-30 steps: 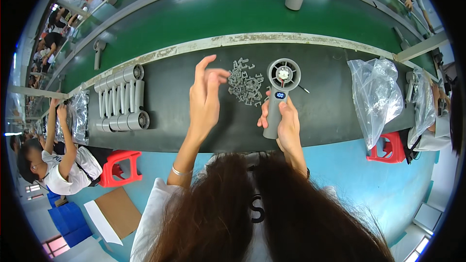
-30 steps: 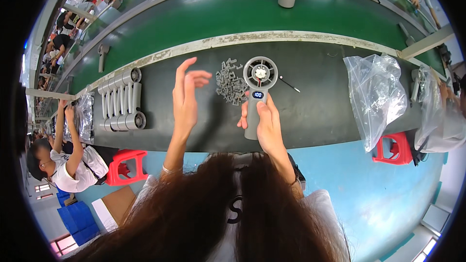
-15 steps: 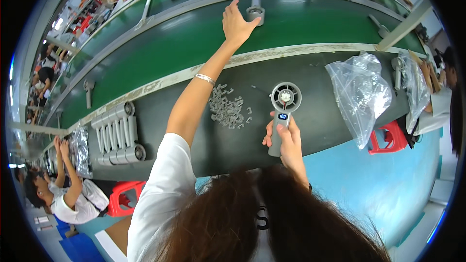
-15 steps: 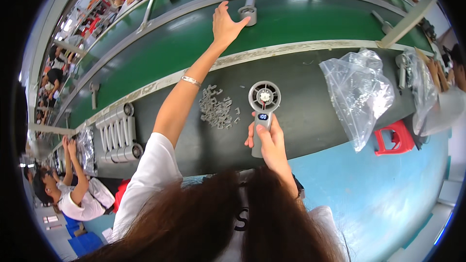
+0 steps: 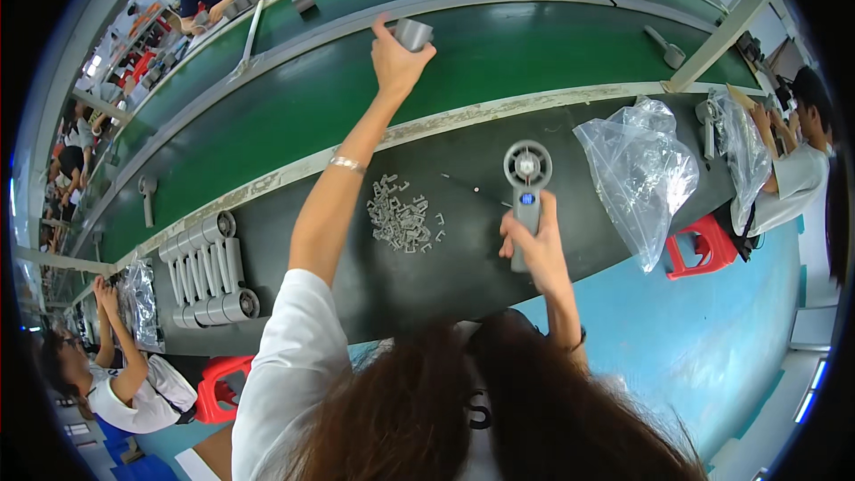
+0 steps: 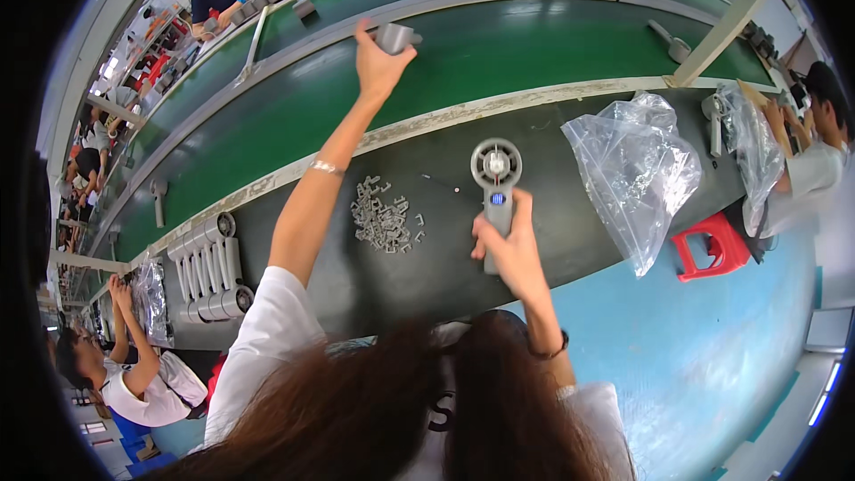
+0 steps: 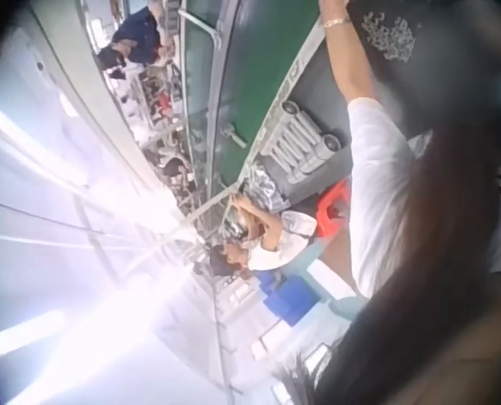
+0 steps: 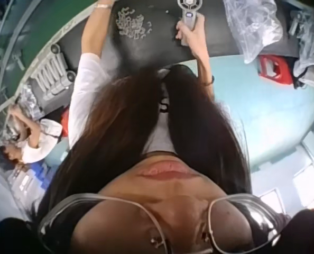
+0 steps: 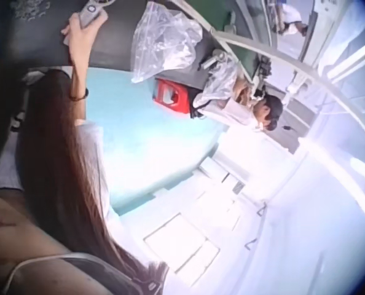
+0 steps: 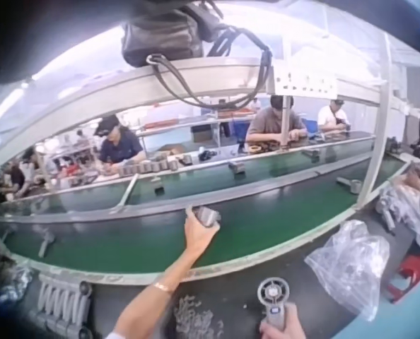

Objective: Assembling grey plastic housings by inserting small metal components using a thin rod tool.

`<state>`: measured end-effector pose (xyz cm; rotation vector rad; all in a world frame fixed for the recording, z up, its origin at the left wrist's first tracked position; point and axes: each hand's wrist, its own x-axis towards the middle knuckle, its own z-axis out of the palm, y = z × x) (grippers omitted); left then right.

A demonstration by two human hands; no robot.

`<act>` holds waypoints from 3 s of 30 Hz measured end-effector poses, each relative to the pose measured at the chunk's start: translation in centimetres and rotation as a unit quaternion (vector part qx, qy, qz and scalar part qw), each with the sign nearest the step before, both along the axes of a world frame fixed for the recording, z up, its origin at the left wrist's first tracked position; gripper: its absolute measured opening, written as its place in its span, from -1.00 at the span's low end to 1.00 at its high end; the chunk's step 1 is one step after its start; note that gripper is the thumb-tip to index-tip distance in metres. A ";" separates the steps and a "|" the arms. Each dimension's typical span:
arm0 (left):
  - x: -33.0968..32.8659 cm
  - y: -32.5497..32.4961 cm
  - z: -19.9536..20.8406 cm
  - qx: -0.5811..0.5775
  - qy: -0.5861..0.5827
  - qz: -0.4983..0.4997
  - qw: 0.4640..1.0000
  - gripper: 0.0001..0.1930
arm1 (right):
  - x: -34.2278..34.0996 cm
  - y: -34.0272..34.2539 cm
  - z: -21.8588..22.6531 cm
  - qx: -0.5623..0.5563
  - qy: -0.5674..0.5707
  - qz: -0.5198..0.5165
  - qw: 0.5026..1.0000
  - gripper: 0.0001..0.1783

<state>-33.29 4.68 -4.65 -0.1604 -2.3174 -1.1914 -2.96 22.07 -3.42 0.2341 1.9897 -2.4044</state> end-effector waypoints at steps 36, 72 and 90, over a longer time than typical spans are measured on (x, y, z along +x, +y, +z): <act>31.2 -7.0 1.5 0.681 -0.252 -0.233 0.647 -0.54 | -6.0 -5.8 -3.6 0.468 0.192 0.155 0.848 -0.85; 33.4 -4.9 3.0 0.530 -0.163 -0.116 0.824 -0.53 | 0.5 -8.6 1.1 -0.084 0.177 0.151 0.969 -0.73; 33.4 -5.5 2.6 0.554 -0.286 -0.208 0.754 -0.59 | -0.6 -6.1 2.2 0.111 0.211 0.246 0.939 -0.83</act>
